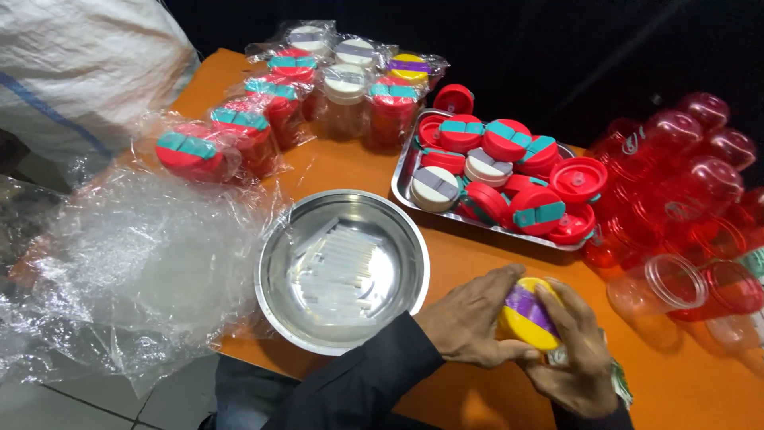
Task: Cleaning a yellow plastic container with a cloth, attaching a multi-colored lid, and wrapping the finished product in plastic film.
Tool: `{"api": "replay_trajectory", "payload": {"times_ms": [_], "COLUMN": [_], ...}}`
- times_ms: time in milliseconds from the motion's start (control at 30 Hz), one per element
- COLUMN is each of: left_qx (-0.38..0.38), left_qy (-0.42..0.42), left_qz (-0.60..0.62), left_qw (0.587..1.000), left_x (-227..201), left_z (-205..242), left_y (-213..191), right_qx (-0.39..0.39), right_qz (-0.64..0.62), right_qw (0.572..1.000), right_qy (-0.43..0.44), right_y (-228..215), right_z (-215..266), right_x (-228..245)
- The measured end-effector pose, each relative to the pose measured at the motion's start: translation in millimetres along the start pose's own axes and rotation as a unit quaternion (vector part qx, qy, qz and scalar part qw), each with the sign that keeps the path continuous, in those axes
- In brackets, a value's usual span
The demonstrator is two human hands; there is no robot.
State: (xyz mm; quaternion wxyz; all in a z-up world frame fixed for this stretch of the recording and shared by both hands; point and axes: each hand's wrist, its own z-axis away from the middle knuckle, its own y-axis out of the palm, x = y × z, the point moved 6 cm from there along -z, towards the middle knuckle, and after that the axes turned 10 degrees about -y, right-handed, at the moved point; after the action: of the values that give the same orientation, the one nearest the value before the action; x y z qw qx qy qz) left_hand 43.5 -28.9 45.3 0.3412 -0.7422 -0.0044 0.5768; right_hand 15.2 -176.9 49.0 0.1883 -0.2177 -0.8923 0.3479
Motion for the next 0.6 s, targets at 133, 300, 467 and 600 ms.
{"api": "replay_trajectory", "payload": {"times_ms": [133, 300, 467, 600], "left_qx": [-0.111, -0.209, -0.381, -0.392], "left_qy": [0.037, 0.039, 0.045, -0.128], "left_qz": [0.034, 0.037, -0.049, 0.086], "left_qw": [0.993, 0.977, 0.922, 0.907], "left_x": [-35.9, -30.8, 48.9, 96.0], "left_z": [2.0, -6.6, -18.3, -8.6], "left_y": [-45.2, -124.6, -222.8, -271.0], "right_qx": [-0.035, -0.013, -0.057, -0.107], "right_qz": [0.05, 0.056, -0.102, -0.189], "right_qw": [0.998, 0.998, 0.98, 0.963], "right_qy": [-0.017, -0.041, -0.16, -0.157], "right_y": [-23.3, -7.8, 62.8, 164.8], "right_z": [-45.6, -138.0, -235.1, -268.4], "right_x": [10.6, 7.3, 1.5, -37.1]}}
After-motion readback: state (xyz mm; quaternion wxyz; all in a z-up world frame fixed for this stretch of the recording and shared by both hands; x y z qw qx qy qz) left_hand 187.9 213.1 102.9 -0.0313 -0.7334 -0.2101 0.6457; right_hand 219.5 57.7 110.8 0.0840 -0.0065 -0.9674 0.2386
